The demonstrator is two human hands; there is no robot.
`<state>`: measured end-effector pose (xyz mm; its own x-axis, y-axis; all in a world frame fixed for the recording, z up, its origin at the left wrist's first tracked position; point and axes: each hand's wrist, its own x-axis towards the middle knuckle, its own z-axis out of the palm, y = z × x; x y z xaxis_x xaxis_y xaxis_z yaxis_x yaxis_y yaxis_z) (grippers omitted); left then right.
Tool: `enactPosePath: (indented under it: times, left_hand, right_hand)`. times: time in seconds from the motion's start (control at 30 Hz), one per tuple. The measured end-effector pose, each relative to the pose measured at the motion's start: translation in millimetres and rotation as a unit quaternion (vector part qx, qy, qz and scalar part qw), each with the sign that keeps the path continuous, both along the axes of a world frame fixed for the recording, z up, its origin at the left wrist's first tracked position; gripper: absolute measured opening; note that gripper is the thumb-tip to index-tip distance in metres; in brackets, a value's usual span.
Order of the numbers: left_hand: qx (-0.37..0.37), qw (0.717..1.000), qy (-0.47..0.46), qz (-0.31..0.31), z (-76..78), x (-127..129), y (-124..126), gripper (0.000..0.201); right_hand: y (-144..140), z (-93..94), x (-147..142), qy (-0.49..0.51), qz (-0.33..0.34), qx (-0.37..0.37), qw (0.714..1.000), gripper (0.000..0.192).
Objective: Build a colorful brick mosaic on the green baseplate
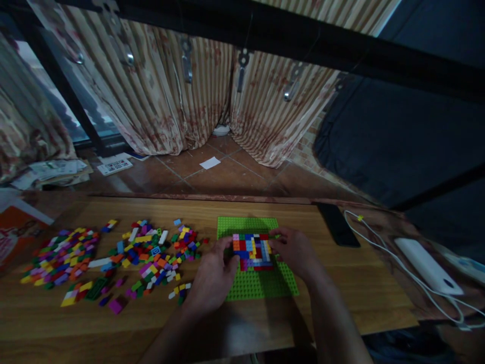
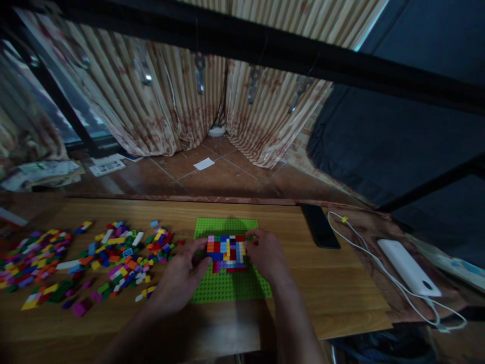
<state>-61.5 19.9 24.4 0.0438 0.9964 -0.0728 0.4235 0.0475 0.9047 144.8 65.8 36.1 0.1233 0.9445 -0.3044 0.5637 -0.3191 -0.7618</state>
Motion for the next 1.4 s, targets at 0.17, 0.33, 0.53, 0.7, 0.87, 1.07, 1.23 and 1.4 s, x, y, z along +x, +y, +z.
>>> enactPosePath:
  times: [0.17, 0.33, 0.53, 0.7, 0.87, 1.07, 1.23, 1.4]
  left_hand:
    - [-0.004, 1.000, -0.012, 0.001, -1.1, 0.8, -0.3, 0.031]
    - [-0.001, 1.000, -0.015, 0.010, -2.8, 2.6, -0.8, 0.038]
    - [0.001, 1.000, 0.002, 0.011, -2.0, 3.0, -1.8, 0.038]
    - [0.022, 0.999, 0.039, -0.005, -3.8, 2.3, -2.0, 0.038]
    - [0.032, 0.999, 0.039, 0.005, -3.3, -0.9, -2.7, 0.037]
    - [0.088, 0.991, -0.042, 0.087, 2.6, -33.9, 11.0, 0.028]
    - [0.109, 0.947, -0.150, 0.263, 13.0, -76.7, 28.3, 0.029]
    - [0.097, 0.887, -0.312, 0.325, 24.2, -91.9, 29.9, 0.023]
  right_hand:
    - [1.2, -2.7, 0.9, 0.076, -0.025, -0.024, 0.996, 0.011]
    - [2.6, -6.2, 2.0, 0.090, -0.027, -0.039, 0.995, 0.004]
    - [2.1, -6.9, 1.6, 0.102, -0.027, -0.040, 0.994, 0.003]
    - [1.0, -4.5, 11.7, 0.099, -0.033, -0.025, 0.994, 0.009]
    - [5.1, 6.7, 18.8, 0.092, -0.106, 0.087, 0.986, 0.021]
    - [-1.3, 29.2, -9.1, 0.131, -0.113, 0.194, 0.965, 0.031]
    - [-20.8, 36.1, -51.1, 0.143, 0.055, 0.154, 0.976, 0.026]
    - [-46.8, 25.8, -100.3, 0.084, 0.300, 0.101, 0.945, 0.011]
